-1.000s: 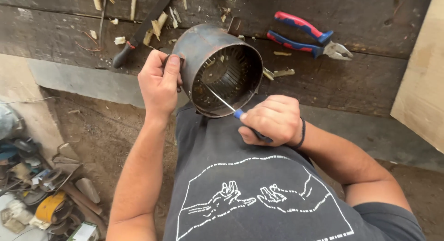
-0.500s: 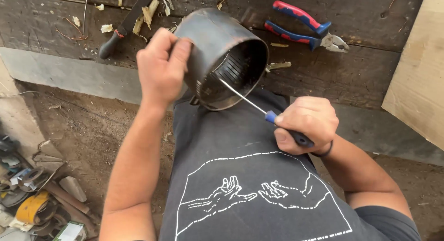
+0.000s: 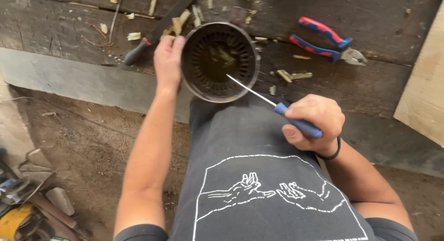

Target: Using a screwdriver to pry out material from the slots of a motor stator on a workbench

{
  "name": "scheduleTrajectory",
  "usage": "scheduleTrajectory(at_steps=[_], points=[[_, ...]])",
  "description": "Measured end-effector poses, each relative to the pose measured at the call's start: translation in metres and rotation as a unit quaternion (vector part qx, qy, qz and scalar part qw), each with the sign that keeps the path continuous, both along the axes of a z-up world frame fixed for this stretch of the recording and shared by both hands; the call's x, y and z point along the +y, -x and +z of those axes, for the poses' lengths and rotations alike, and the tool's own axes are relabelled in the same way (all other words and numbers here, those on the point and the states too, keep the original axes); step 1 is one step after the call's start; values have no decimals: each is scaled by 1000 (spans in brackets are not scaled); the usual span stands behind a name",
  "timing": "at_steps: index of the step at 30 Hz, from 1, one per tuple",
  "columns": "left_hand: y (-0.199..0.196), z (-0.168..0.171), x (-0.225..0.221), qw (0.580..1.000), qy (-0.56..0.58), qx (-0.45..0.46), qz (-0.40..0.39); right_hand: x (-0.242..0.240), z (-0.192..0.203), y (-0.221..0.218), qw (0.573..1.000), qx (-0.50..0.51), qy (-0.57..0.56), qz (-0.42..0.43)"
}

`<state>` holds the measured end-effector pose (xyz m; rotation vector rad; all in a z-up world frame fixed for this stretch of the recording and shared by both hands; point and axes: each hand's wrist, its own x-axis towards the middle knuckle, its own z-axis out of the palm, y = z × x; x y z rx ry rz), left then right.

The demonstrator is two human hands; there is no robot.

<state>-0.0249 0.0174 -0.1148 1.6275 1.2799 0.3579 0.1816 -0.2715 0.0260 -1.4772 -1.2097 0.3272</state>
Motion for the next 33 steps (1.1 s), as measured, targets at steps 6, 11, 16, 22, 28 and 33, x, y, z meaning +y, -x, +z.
scheduleTrajectory(at_steps=[6,11,16,22,28,33], points=[[-1,47,13,990,71,75,-97,62,19,46,988,-115,84,58],[23,61,16,973,-148,-9,-175,94,24,74,980,-162,112,30],[39,69,-3,845,-367,-186,-341,112,29,96,972,-200,122,-5],[36,65,-6,845,-339,-184,-371,115,33,116,954,-251,158,-34],[42,62,-7,864,-292,-185,-367,119,36,128,950,-250,179,-56],[40,60,-6,884,-248,-179,-353,136,40,120,954,-212,202,-67]])
